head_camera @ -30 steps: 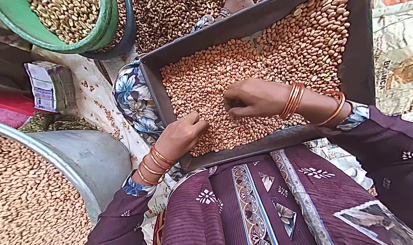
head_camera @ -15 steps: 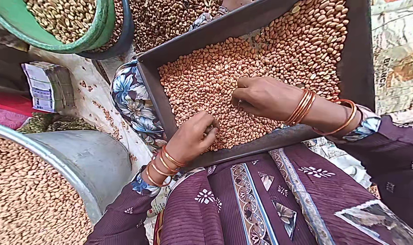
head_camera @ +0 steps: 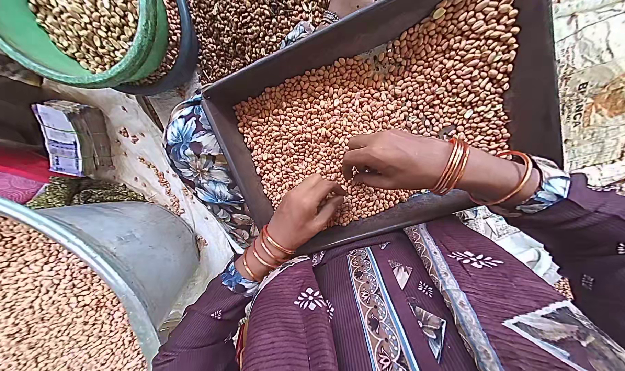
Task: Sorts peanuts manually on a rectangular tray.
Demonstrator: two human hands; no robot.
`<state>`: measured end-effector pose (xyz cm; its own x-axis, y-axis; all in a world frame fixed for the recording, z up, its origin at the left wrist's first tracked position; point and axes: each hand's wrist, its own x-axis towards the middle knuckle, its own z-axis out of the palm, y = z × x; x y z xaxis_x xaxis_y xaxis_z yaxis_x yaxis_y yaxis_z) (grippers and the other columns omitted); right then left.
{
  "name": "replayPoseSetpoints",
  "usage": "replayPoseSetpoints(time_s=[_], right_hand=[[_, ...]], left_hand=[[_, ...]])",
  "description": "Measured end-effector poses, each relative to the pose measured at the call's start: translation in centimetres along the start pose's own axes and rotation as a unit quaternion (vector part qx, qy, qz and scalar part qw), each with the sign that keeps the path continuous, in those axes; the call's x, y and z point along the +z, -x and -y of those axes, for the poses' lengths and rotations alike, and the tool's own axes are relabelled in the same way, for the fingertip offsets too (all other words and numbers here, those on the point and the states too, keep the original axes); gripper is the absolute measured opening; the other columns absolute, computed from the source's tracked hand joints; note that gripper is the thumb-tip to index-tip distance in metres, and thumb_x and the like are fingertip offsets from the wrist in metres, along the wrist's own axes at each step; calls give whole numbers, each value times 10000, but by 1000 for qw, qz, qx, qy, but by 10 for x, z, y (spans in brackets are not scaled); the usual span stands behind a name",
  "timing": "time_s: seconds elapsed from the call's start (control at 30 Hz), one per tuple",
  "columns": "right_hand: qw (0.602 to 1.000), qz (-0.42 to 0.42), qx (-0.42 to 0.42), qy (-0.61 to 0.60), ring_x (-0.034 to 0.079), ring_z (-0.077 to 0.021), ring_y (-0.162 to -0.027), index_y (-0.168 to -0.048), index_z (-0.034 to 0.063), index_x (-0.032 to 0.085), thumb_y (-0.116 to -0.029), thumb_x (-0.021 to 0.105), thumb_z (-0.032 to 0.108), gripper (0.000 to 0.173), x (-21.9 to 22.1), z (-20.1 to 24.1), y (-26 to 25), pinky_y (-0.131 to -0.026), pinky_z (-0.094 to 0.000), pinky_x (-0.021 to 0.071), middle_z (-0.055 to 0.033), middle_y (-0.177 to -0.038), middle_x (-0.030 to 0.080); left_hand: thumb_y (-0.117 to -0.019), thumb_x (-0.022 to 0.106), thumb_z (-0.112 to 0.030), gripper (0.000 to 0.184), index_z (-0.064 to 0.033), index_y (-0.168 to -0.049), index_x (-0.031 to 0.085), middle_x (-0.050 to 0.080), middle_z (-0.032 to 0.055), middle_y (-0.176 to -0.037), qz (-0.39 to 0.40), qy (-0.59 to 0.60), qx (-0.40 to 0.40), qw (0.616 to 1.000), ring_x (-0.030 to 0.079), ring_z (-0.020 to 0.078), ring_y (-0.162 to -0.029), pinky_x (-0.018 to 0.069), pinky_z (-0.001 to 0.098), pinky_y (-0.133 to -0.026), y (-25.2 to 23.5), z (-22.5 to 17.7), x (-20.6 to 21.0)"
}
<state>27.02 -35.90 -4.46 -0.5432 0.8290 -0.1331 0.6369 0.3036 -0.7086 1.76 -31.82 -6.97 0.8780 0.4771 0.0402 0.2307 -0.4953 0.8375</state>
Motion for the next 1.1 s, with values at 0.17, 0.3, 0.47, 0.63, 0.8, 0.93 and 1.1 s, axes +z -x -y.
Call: replayPoseSetpoints(time_s=[0.17,0.3,0.47,0.63,0.8,0.93,1.1], right_hand=[[1000,13,4,-11,650,-222,-771,-969,64,737,-934,701,185,131,6,5,-5,-681,-384,540,-96,-905,645],[999,29,-2,15,645,-264,-761,-918,20,697,-944,680,153,137,22,14,-10,-655,-404,532,-125,-873,617],[999,22,10,28,646,-275,-759,-902,4,688,-914,649,101,105,25,16,-10,-643,-409,534,-134,-872,611],[999,38,31,8,652,-248,-791,-928,19,711,-940,678,138,124,18,12,-6,-687,-392,542,-128,-922,629],[993,44,101,-27,649,-186,-773,-953,59,672,-962,652,159,102,-7,8,-4,-701,-374,527,-59,-858,652],[986,74,148,-7,645,-191,-763,-948,85,698,-975,613,105,92,-17,4,-10,-694,-403,521,-45,-851,659],[983,113,147,15,647,-185,-760,-888,113,706,-985,622,115,129,-22,7,-24,-692,-412,528,-26,-832,662]], left_hand=[[-1047,409,-285,222,-200,-1015,611,599,-96,-861,-56,370,-153,915,552,0,-671,477,158,-586,-2,3,-35],[-1035,533,-169,163,-75,-1023,666,586,-41,-885,-67,171,-151,971,531,-13,-684,436,122,-587,-10,-3,-40],[-985,641,-133,164,-48,-1072,751,561,90,-864,-58,-118,-36,991,520,149,-709,441,248,-624,-33,7,-27],[-999,597,-95,197,-81,-1115,755,571,131,-868,-36,-180,-17,983,579,259,-732,502,374,-652,-48,22,-20],[-1007,582,-112,232,-57,-1165,743,570,135,-871,-91,-203,-46,974,547,229,-718,470,332,-650,-40,22,-40],[-1011,600,-163,201,-59,-1103,745,572,124,-911,-91,-210,-72,971,541,183,-754,453,276,-684,-23,25,-65],[-997,618,-122,161,-39,-1074,732,593,164,-893,14,-257,-100,961,619,314,-732,524,449,-617,9,10,-85]])
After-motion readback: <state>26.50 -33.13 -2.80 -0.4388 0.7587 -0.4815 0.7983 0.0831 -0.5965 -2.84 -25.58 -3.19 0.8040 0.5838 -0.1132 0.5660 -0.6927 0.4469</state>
